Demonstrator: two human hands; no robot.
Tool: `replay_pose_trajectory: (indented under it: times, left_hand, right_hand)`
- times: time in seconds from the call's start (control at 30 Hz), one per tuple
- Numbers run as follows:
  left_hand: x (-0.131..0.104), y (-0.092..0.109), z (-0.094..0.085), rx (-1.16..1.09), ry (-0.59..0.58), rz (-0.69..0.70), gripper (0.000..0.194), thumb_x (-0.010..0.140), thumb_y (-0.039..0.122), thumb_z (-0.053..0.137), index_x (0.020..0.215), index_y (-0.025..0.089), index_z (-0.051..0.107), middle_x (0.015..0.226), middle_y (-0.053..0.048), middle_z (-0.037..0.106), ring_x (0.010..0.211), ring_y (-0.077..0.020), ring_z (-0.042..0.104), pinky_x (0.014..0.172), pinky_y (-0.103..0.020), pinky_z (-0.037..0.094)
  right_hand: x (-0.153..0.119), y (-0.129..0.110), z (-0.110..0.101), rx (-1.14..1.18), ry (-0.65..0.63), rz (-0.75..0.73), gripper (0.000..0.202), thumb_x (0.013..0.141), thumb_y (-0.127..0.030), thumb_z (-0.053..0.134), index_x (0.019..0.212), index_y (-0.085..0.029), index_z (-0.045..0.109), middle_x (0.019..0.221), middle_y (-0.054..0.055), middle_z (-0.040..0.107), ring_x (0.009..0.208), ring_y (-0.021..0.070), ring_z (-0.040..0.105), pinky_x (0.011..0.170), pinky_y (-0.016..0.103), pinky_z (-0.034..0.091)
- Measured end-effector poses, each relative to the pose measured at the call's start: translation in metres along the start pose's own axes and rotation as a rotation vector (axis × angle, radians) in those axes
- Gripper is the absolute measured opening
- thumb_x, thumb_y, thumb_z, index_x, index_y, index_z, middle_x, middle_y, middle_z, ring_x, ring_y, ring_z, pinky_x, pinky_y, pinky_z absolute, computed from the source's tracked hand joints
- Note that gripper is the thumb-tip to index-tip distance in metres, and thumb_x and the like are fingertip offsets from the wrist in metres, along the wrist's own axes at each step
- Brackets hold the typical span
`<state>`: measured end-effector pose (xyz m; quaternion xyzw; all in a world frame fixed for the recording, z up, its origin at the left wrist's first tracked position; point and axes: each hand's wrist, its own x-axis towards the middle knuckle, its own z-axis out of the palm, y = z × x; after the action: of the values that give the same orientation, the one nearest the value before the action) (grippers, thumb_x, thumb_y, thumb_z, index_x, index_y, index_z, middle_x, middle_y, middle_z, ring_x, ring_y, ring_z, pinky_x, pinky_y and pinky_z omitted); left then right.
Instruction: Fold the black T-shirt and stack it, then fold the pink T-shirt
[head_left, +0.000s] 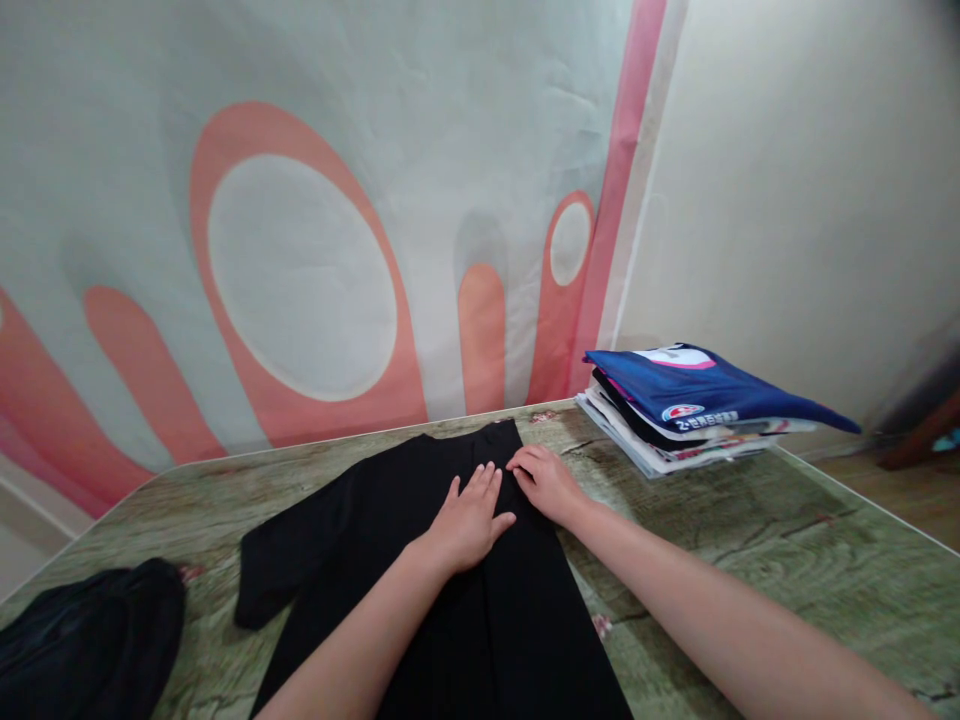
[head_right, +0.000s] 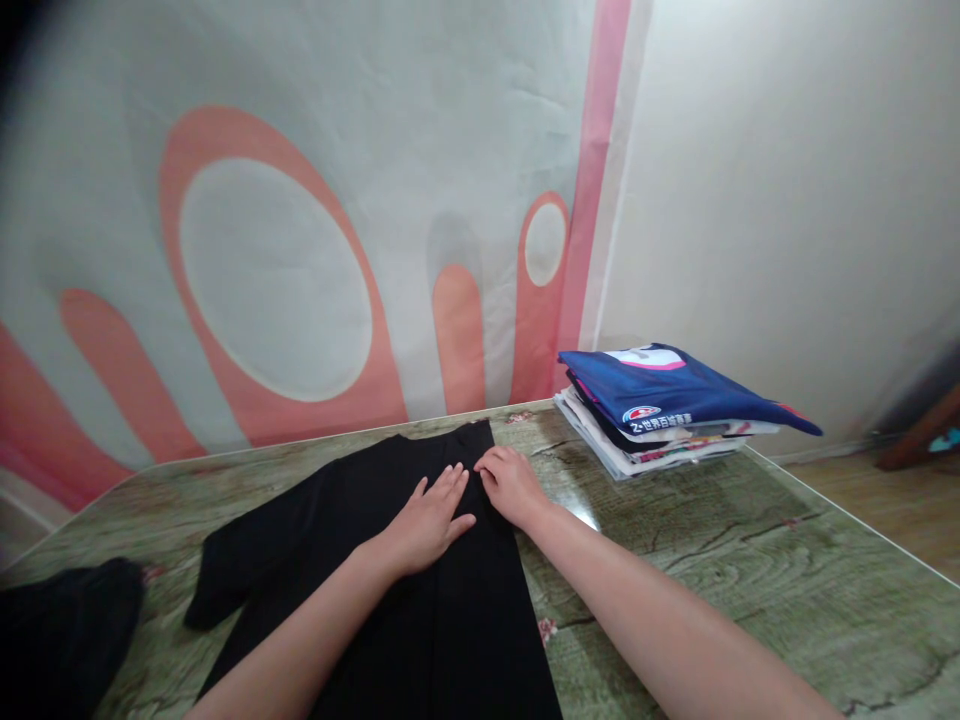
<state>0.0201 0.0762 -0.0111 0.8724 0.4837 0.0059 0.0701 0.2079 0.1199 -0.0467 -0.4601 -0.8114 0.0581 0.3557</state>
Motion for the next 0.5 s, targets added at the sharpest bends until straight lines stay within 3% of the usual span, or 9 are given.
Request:
replay_pose_trajectory:
  times: [0.13,0.23,0.37,0.5]
  left_hand:
    - [-0.003,-0.001,-0.007,-0.035,-0.051,-0.002,0.069,0.091,0.053,0.038,0.149,0.018,0.022,0.156,-0.013,0.013,0.143,-0.0271,0.011,0.112,-0.051,0.017]
    - [-0.002,-0.007,-0.018,-0.103,-0.093,0.021,0.064,0.093,0.054,0.035,0.146,0.018,0.031,0.154,-0.013,0.021,0.142,-0.0269,0.018,0.112,-0.051,0.019]
    - [0.005,-0.013,-0.022,-0.182,0.095,0.015,0.048,0.099,0.037,0.023,0.139,0.020,0.043,0.149,-0.008,0.036,0.139,-0.0195,0.028,0.114,-0.042,0.020]
    - [0.008,-0.019,-0.009,-0.185,0.211,-0.023,0.046,0.096,0.033,0.034,0.138,0.020,0.044,0.150,-0.006,0.035,0.138,-0.0206,0.030,0.112,-0.039,0.026]
  right_hand:
    - [-0.001,-0.002,0.000,-0.035,0.008,0.039,0.018,0.087,-0.015,0.052,0.099,-0.021,0.064,0.101,0.005,0.062,0.099,0.0194,0.054,0.088,0.034,0.040]
    - [0.000,-0.001,0.001,-0.064,0.008,0.064,0.020,0.086,-0.017,0.054,0.103,-0.020,0.063,0.104,0.007,0.061,0.101,0.0208,0.053,0.089,0.035,0.040]
    - [0.000,0.003,0.002,-0.082,0.000,0.085,0.020,0.086,-0.024,0.056,0.105,-0.021,0.063,0.104,0.008,0.061,0.101,0.0222,0.053,0.089,0.037,0.040]
    - [0.000,0.002,0.001,-0.101,-0.005,0.138,0.020,0.087,-0.032,0.058,0.103,-0.022,0.063,0.103,0.008,0.060,0.102,0.0230,0.051,0.090,0.037,0.038]
